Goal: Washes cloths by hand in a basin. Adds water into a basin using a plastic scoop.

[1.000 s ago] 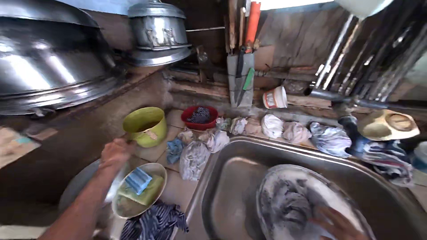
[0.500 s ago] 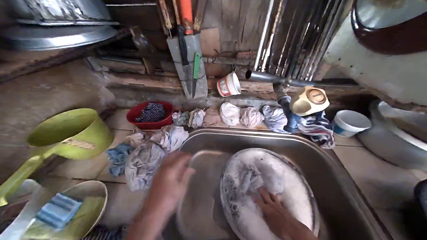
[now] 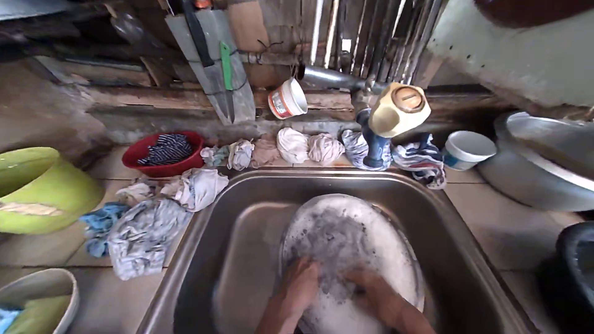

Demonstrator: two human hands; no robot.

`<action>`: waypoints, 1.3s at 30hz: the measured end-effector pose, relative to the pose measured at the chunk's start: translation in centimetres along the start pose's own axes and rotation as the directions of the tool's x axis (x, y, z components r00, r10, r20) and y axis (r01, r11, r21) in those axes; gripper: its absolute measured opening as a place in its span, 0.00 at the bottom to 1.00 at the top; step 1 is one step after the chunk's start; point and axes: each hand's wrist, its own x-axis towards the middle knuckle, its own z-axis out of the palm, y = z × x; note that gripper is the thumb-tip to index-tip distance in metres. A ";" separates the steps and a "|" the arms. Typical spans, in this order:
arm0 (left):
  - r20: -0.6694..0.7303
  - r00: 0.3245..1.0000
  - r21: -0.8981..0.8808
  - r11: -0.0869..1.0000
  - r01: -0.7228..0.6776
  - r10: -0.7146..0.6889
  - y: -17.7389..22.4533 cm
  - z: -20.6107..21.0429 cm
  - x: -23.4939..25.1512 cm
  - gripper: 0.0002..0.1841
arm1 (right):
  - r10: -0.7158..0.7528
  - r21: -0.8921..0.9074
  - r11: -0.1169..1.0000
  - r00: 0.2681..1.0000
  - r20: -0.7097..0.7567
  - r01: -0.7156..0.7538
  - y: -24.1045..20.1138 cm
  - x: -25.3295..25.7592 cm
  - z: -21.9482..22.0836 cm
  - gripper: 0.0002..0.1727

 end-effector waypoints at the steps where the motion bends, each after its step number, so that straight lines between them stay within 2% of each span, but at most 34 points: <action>1: 0.019 1.000 0.004 1.000 -0.017 0.017 -0.2 -0.4 -0.1 0.21 | -0.043 0.045 0.998 0.999 -0.021 0.044 0.2 0.0 -0.2 0.24; 3: 0.040 0.997 0.003 0.998 -0.063 0.063 -0.3 -1.1 -0.3 0.20 | -0.087 0.097 0.991 0.996 -0.031 0.089 0.6 0.0 -0.7 0.20; 5: -0.006 0.995 -0.026 0.994 -0.103 0.103 0.0 -1.4 -0.6 0.18 | -0.087 0.082 0.992 0.995 -0.048 0.091 0.4 0.1 -1.1 0.23; 7: -0.119 0.987 -0.077 0.990 -0.116 0.107 0.3 -1.6 -0.7 0.19 | -0.047 0.046 0.998 0.997 -0.063 0.050 -0.1 0.2 -1.3 0.26; 10: -0.359 0.931 -0.190 0.973 -0.134 0.058 0.3 -1.6 -0.3 0.23 | 0.053 0.003 0.999 0.996 -0.074 -0.053 -1.1 0.2 -2.0 0.22; 12: -0.495 0.868 -0.215 0.964 -0.158 0.031 0.2 -1.6 0.1 0.23 | 0.036 -0.077 0.996 0.980 -0.194 -0.052 -1.6 0.4 -1.7 0.19; 13: -0.512 0.858 -0.218 0.962 -0.165 0.031 0.1 -1.7 0.2 0.21 | -0.033 -0.131 0.991 0.949 -0.314 -0.009 -1.5 0.6 -1.1 0.19; 15: -0.456 0.886 -0.181 0.966 -0.185 0.084 -0.3 -1.8 0.2 0.16 | -0.231 -0.249 0.962 0.823 -0.519 0.113 -0.7 1.5 0.2 0.21; 16: -0.398 0.910 -0.146 0.971 -0.189 0.117 -0.6 -1.6 0.3 0.15 | -0.283 -0.279 0.948 0.801 -0.527 0.151 -0.3 1.9 0.3 0.23; 18: -0.258 0.956 -0.075 0.984 -0.165 0.140 -0.7 -1.4 0.3 0.17 | -0.282 -0.267 0.947 0.857 -0.430 0.177 0.1 1.9 0.0 0.23; 21: -0.082 0.994 0.066 0.995 -0.074 0.079 -0.5 -1.0 0.1 0.19 | -0.157 -0.219 0.970 0.960 -0.231 0.106 0.0 1.4 -1.3 0.18; 24: 0.031 0.999 0.142 0.989 -0.048 0.045 0.1 -1.1 -0.1 0.14 | -0.097 -0.224 0.973 0.982 -0.160 0.060 -0.1 1.2 -2.0 0.15; 25: 0.019 0.998 0.100 0.993 -0.065 0.064 0.2 -1.2 -0.2 0.14 | -0.088 -0.224 0.973 0.983 -0.159 0.051 -0.2 1.2 -2.2 0.14; 27: -0.131 0.980 -0.081 0.984 -0.160 0.148 -0.1 -1.6 -0.3 0.15 | -0.119 -0.229 0.971 0.962 -0.245 0.062 -0.1 1.1 -2.3 0.11; 28: -0.227 0.959 -0.190 0.958 -0.213 0.168 -0.1 -1.8 -0.3 0.16 | -0.154 -0.232 0.970 0.927 -0.341 0.076 0.0 1.2 -2.2 0.10; 30: -0.362 0.925 -0.400 0.877 -0.264 0.114 0.1 -2.3 -0.3 0.18 | -0.234 -0.216 0.967 0.800 -0.552 0.134 0.4 1.4 -2.0 0.09; 31: -0.392 0.918 -0.484 0.832 -0.269 0.069 0.3 -2.5 -0.4 0.18 | -0.250 -0.183 0.968 0.754 -0.607 0.173 0.3 1.5 -1.9 0.09; 32: -0.417 0.908 -0.543 0.791 -0.280 0.034 0.4 -2.5 -0.4 0.17 | -0.264 -0.138 0.964 0.741 -0.618 0.229 0.2 1.5 -1.9 0.12; 34: -0.461 0.887 -0.634 0.703 -0.322 -0.010 0.5 -2.3 -0.5 0.15 | -0.289 -0.005 0.943 0.811 -0.509 0.333 -0.4 1.0 -1.8 0.25; 36: -0.498 0.867 -0.695 0.609 -0.382 -0.025 0.5 -2.0 -0.5 0.14 | -0.323 -0.034 0.941 0.866 -0.382 0.336 -0.4 0.9 -1.6 0.39; 37: -0.523 0.852 -0.710 0.565 -0.420 -0.024 0.5 -1.8 -0.4 0.14 | -0.299 -0.044 0.952 0.896 -0.328 0.302 -0.5 0.7 -1.8 0.38; 39: -0.567 0.824 -0.709 0.517 -0.480 -0.011 0.5 -1.5 -0.4 0.13 | -0.202 -0.018 0.978 0.931 -0.303 0.206 -1.0 0.4 -2.3 0.26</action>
